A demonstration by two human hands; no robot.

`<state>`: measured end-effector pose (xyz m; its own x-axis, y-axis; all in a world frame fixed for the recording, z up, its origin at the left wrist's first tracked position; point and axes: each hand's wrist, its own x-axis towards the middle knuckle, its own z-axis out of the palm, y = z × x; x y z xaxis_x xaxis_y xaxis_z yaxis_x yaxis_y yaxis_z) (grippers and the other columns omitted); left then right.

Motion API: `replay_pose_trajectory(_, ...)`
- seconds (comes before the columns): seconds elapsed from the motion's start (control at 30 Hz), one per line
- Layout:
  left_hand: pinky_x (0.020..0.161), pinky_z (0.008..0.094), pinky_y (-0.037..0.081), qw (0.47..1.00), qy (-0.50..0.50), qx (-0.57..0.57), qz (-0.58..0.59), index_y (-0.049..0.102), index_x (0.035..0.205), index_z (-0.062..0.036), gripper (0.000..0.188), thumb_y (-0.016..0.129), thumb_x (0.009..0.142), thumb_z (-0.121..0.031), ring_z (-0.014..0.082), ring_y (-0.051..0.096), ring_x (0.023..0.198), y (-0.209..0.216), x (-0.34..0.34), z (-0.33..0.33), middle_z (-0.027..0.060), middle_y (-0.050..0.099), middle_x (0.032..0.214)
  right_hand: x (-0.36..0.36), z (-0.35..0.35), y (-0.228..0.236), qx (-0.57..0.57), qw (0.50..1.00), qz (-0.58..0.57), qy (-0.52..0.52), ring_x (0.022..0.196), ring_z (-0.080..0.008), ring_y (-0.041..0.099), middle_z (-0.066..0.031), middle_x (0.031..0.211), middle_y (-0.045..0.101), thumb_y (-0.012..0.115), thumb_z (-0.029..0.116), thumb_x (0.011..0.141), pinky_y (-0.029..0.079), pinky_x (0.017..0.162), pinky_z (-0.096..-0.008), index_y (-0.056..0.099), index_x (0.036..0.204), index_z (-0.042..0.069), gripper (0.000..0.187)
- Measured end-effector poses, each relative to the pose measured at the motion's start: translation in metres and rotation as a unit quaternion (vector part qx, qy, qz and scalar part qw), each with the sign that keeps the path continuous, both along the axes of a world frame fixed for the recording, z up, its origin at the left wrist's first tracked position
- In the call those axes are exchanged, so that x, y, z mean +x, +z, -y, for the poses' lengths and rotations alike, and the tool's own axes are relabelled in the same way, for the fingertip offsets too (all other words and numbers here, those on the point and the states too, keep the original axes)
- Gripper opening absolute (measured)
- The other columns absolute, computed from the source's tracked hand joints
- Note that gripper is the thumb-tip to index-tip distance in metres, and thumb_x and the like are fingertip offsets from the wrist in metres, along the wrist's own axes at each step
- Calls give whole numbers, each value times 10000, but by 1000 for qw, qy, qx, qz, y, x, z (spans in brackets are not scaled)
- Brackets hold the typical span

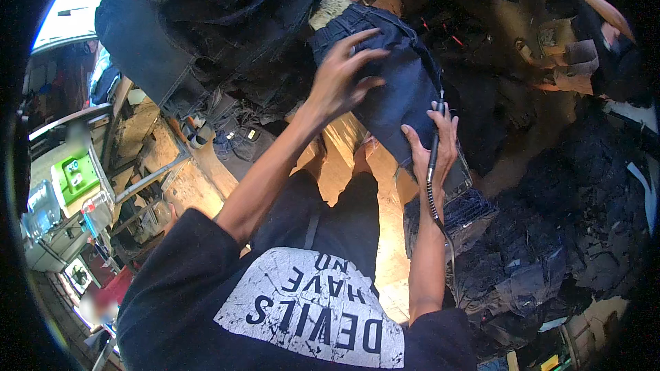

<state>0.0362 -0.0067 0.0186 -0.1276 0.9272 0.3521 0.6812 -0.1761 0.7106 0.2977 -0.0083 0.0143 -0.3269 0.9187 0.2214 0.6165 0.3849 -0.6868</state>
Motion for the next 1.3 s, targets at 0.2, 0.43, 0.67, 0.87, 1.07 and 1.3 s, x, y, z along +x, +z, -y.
replay_pose_trajectory(0.2, 991, 465, 514, 966, 160, -182, -90, 711, 1173, -23, 554, 960, 750, -279, 360, 609, 1084, 14, 12, 34, 176, 659, 1173, 19, -14, -6, 42, 996, -84, 8, 1348, -437, 649, -207, 1266, 768, 779, 209, 1007, 332, 1249, -660, 732, 1213, 30, 276)
replay_pose_trajectory(0.43, 876, 467, 554, 935, 167, -312, -12, 616, 1255, -18, 722, 1004, 680, -219, 361, 694, 960, 32, 9, 10, 160, 727, 1027, -43, -33, 20, -100, 964, -243, 45, 1042, -276, 802, -198, 1129, 798, 696, 126, 1009, 621, 935, -374, 693, 1275, -10, 298)
replay_pose_trajectory(0.67, 712, 233, 515, 947, 142, -201, 205, 509, 1349, -58, 835, 1010, 681, -65, 87, 630, 838, 2, -23, 38, 49, 738, 985, -111, -45, -4, 51, 958, -196, 203, 1003, -304, 818, -183, 1032, 812, 784, 28, 827, 647, 937, -393, 772, 1024, -34, 207)
replay_pose_trajectory(0.87, 744, 254, 527, 955, 86, -154, 237, 483, 1313, -55, 808, 992, 686, -46, 110, 664, 869, -15, -38, 46, 82, 758, 1016, -113, -38, -15, 34, 959, -182, 215, 990, -362, 817, -227, 954, 807, 752, 30, 778, 649, 961, -451, 773, 989, -70, 235)
replay_pose_trajectory(1.07, 854, 299, 604, 953, 78, -173, 238, 483, 1352, -55, 786, 934, 714, 29, 182, 754, 918, -19, -43, 48, 132, 771, 1051, -110, -36, -17, 32, 961, -153, 227, 997, -360, 817, -226, 965, 812, 741, 57, 761, 645, 972, -452, 784, 991, -70, 266)
replay_pose_trajectory(1.3, 920, 319, 613, 934, 77, -178, 301, 431, 1397, -45, 814, 889, 737, 90, 191, 755, 944, -22, -42, 49, 162, 762, 1074, -112, -36, -19, 53, 961, -148, 229, 973, -346, 822, -211, 937, 817, 764, 112, 780, 659, 932, -427, 797, 971, -50, 253)
